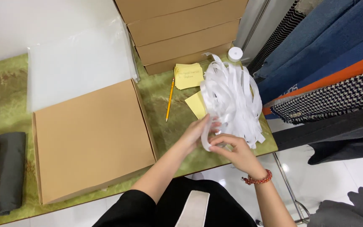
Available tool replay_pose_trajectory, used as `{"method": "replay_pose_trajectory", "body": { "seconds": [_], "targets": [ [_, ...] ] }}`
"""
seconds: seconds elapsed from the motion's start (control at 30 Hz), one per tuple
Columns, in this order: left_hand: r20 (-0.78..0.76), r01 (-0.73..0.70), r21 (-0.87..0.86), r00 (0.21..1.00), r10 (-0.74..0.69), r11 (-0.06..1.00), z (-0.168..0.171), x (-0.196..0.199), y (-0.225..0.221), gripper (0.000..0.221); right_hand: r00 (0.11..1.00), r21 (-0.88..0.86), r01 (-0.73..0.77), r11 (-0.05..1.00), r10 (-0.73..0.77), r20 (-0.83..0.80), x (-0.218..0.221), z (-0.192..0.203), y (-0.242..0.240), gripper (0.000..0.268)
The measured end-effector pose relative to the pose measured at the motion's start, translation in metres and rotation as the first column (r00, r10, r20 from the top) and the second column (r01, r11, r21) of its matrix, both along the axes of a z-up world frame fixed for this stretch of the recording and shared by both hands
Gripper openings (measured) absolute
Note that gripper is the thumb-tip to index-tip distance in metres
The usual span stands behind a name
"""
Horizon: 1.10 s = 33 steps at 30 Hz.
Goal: The person folds a black garment on a table, places it inside a clear plastic bag, and then puts the bagged item into a cardboard box. The person closes the box and ties it with a white ribbon, creating a bow on top.
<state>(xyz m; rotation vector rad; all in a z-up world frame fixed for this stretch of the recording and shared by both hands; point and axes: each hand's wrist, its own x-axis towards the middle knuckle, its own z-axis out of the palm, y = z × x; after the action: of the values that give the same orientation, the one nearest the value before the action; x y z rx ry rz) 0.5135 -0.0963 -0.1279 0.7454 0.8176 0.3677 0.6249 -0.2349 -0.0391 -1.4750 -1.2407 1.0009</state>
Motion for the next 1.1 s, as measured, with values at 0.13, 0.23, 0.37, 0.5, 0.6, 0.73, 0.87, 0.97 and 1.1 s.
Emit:
{"method": "replay_pose_trajectory", "body": {
  "seconds": [0.13,0.23,0.37,0.5,0.6,0.73,0.87,0.97,1.1],
  "targets": [
    [-0.024,-0.115,0.16,0.992,0.12,0.98,0.056,-0.033,0.024,0.047,0.992,-0.173,-0.126,0.977,0.122,-0.033,-0.017,-0.004,0.005,0.014],
    [-0.033,-0.187,0.323,0.977,0.209,0.928,0.091,-0.063,0.038,0.04,0.973,-0.229,-0.223,0.948,0.201,-0.117,-0.03,-0.015,0.007,0.017],
    [0.108,-0.304,0.379,0.953,0.284,0.874,0.143,-0.112,0.04,0.035,0.889,-0.277,-0.445,0.852,0.382,-0.254,-0.054,-0.024,0.015,0.024],
    [-0.001,-0.248,0.376,0.963,0.268,0.893,0.198,-0.168,0.032,0.042,0.729,-0.419,-0.678,0.604,0.629,-0.272,-0.082,-0.028,0.028,0.061],
    [0.125,-0.208,0.405,0.977,0.172,0.89,0.188,-0.211,0.025,0.031,0.855,-0.349,-0.506,0.789,0.405,-0.324,-0.099,-0.021,0.044,0.054],
    [0.076,-0.041,0.444,0.997,0.008,0.895,0.206,-0.275,0.001,0.019,0.889,-0.281,-0.39,0.877,0.278,-0.364,-0.155,0.013,0.06,0.072],
    [0.042,0.386,0.363,0.902,-0.429,0.848,0.199,-0.36,-0.015,0.015,0.654,-0.268,-0.336,0.903,0.018,-0.756,-0.226,-0.001,0.074,0.079],
    [-0.037,0.542,0.306,0.828,-0.559,0.783,0.189,-0.429,-0.025,0.017,0.57,-0.293,-0.161,0.942,-0.154,-0.807,-0.288,0.022,0.074,0.058],
    [-0.143,0.393,0.138,0.916,-0.374,0.909,0.156,-0.503,-0.044,0.041,0.654,-0.266,-0.152,0.952,-0.105,-0.749,-0.365,0.049,0.052,0.047]
  ]
}}
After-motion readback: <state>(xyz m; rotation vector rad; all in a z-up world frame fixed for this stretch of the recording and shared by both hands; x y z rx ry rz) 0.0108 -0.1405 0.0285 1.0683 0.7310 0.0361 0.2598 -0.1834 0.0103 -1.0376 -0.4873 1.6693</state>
